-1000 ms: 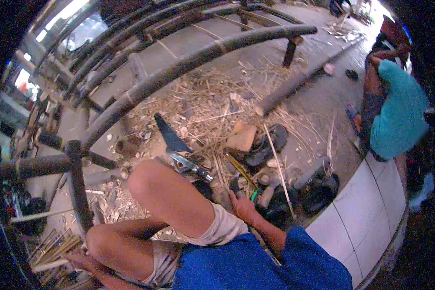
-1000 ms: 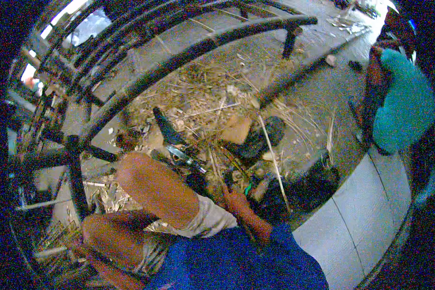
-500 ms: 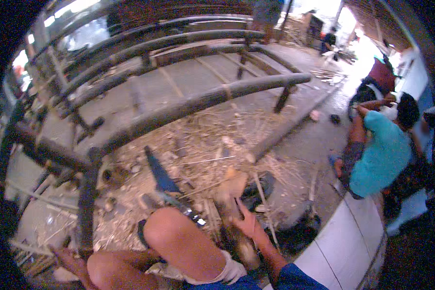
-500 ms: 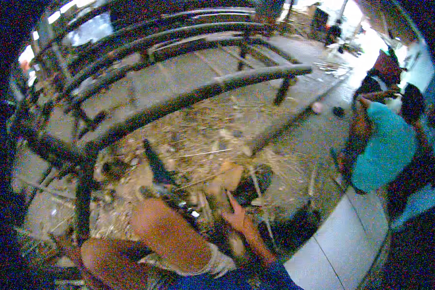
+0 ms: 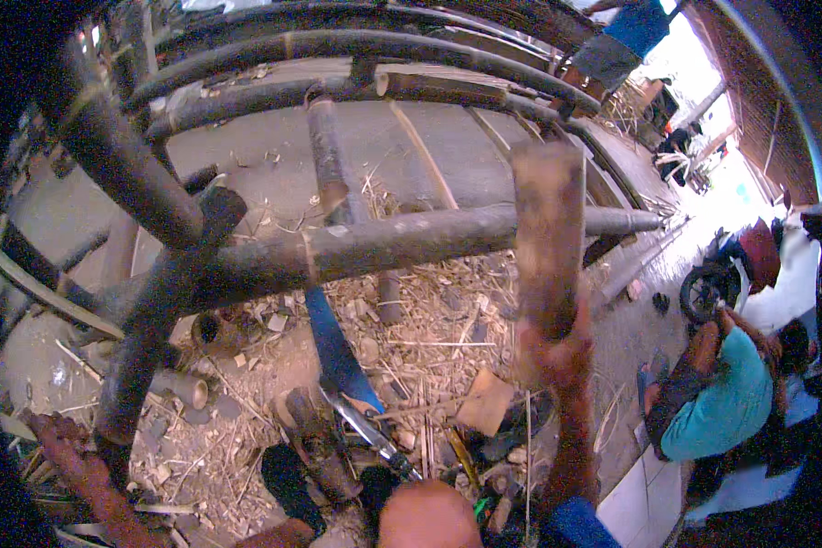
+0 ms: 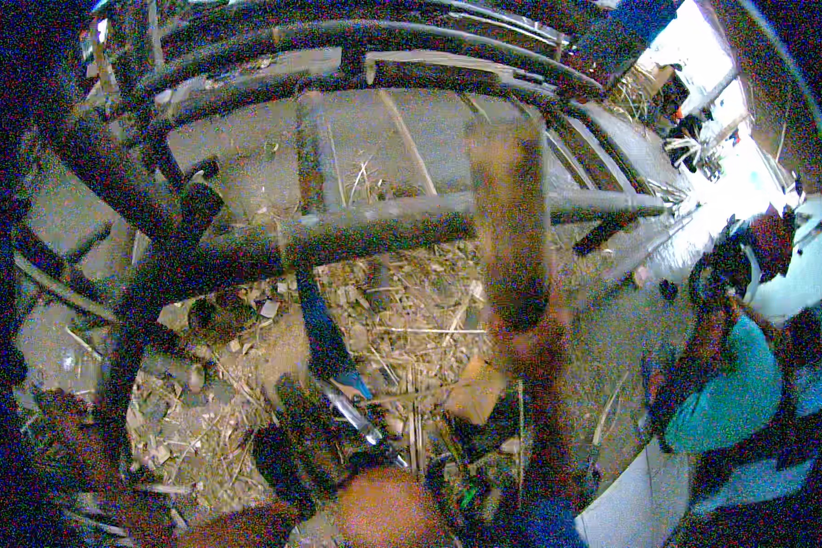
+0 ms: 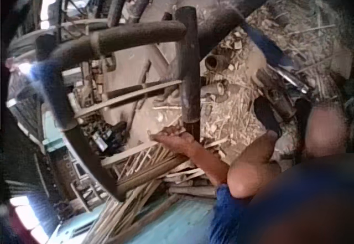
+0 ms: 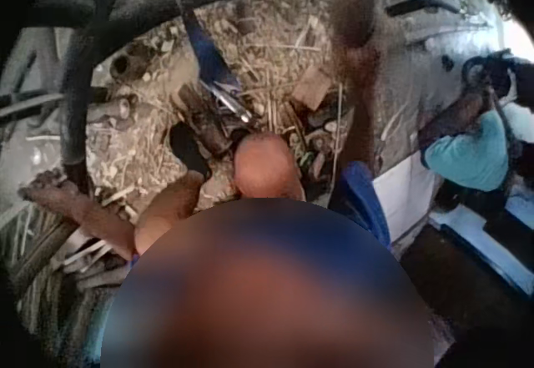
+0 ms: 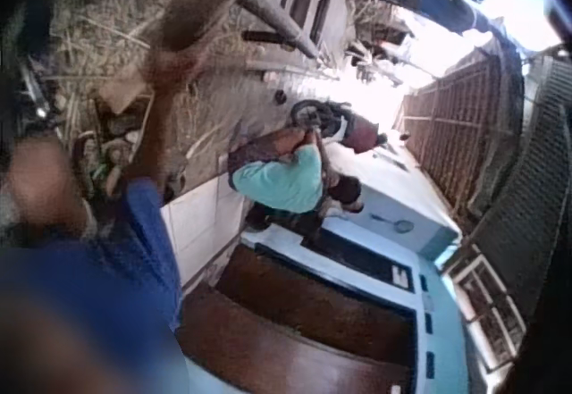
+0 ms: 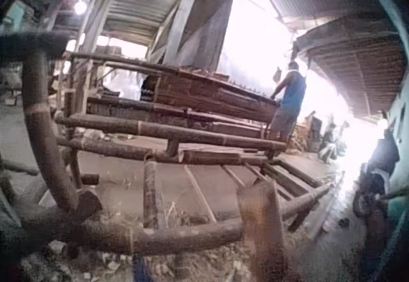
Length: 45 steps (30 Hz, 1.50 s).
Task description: The person assembles a bamboo frame by hand, fitting pre-cut bamboo poles into a ladder-like structure. They repeatedly align and insert pieces, then lift and reposition the frame to continue assembly.
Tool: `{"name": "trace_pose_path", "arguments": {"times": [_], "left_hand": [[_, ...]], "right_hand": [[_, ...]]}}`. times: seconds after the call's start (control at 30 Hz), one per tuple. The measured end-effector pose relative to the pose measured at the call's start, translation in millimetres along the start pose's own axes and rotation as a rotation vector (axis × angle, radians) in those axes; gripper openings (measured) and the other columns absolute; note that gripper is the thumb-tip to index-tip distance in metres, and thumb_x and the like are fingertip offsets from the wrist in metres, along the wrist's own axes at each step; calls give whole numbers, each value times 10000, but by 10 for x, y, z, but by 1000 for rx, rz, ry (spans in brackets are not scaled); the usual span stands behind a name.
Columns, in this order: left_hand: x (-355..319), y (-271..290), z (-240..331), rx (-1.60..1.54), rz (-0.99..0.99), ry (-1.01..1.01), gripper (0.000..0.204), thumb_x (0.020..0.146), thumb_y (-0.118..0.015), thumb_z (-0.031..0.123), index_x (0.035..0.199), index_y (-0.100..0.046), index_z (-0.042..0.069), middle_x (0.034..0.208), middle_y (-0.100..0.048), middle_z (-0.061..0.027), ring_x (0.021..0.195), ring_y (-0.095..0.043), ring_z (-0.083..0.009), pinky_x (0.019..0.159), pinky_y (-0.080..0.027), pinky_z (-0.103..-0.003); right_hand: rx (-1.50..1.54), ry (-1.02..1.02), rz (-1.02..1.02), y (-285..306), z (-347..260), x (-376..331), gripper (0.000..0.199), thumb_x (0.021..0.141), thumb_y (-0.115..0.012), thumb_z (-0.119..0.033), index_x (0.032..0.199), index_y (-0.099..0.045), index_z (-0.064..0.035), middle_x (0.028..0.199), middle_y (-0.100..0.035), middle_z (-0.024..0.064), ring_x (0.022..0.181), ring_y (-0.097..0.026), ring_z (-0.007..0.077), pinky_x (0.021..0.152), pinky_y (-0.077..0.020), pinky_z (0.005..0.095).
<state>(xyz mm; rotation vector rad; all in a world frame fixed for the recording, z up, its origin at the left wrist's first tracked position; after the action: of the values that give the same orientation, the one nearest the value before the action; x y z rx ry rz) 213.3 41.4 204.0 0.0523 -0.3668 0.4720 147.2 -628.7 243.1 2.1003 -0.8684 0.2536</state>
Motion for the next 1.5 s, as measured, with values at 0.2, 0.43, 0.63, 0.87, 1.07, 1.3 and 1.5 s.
{"name": "trace_pose_path", "arguments": {"times": [0.2, 0.43, 0.63, 0.87, 1.07, 1.3, 1.5], "left_hand": [[235, -189, -57, -54, 744, 315, 413, 1071, -455, 274, 1457, -455, 127, 837, -528, 10, 658, -480, -86, 564, -435, -236], [339, -818, 262, -133, 251, 432, 359, 1062, -480, 301, 1375, -517, 128, 748, -467, 63, 530, -366, -42, 464, -340, -232], [474, -1491, 655, 48, 504, 608, 289, 1073, -492, 377, 939, -531, 124, 596, -345, 48, 473, -305, -61, 435, -297, -238], [296, -1967, 1278, 585, 513, 611, 390, 1055, -513, 417, 818, -492, 108, 608, -353, 24, 539, -362, -103, 499, -322, -288], [404, -2358, 1656, 564, 456, 732, 412, 1045, -536, 414, 768, -432, 126, 612, -363, 33, 545, -351, -101, 494, -308, -294], [780, -2621, 1702, 460, 276, 849, 504, 1023, -558, 474, 680, -397, 142, 561, -339, 42, 483, -316, -92, 461, -292, -297], [1226, -2806, 1735, 676, 116, 791, 558, 1030, -519, 503, 621, -367, 155, 526, -341, 40, 463, -331, -99, 439, -283, -313]], "right_hand": [[-160, -9, -238, -739, -379, 1479, 794, 738, -819, -293, 1384, -472, 10, 1192, -675, 213, 1100, -664, 343, 948, -513, 423], [-475, 65, -510, -972, -674, 1758, 763, 763, -819, -254, 1379, -452, 7, 1152, -667, 266, 1078, -652, 416, 926, -506, 482], [-438, -85, -498, -957, -540, 1874, 807, 732, -838, -326, 1341, -452, 38, 1148, -649, 295, 1046, -636, 459, 897, -505, 509], [-309, -257, -433, -975, -348, 1900, 823, 745, -835, -327, 1364, -426, 30, 1137, -673, 257, 1047, -669, 411, 908, -520, 457], [-561, -281, -583, -1042, -358, 1955, 872, 736, -818, -398, 1378, -429, 45, 1190, -642, 267, 1082, -638, 441, 919, -516, 481], [-533, -314, -592, -1040, -430, 1964, 933, 726, -815, -433, 1411, -402, 48, 1229, -614, 276, 1117, -616, 440, 933, -506, 496], [-593, -355, -636, -1057, -492, 2021, 961, 724, -817, -431, 1441, -379, 36, 1265, -602, 248, 1155, -599, 420, 954, -506, 483]]}}
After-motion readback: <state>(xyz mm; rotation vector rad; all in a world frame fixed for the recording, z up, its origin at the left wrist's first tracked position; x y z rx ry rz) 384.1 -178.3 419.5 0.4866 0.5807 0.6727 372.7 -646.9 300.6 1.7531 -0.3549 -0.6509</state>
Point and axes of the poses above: each hand's wrist, its own x-axis towards the middle knuckle, its own y-axis out of the back of the hand, z = x × y, the point moved 1 cm from there along x, towards the middle knuckle
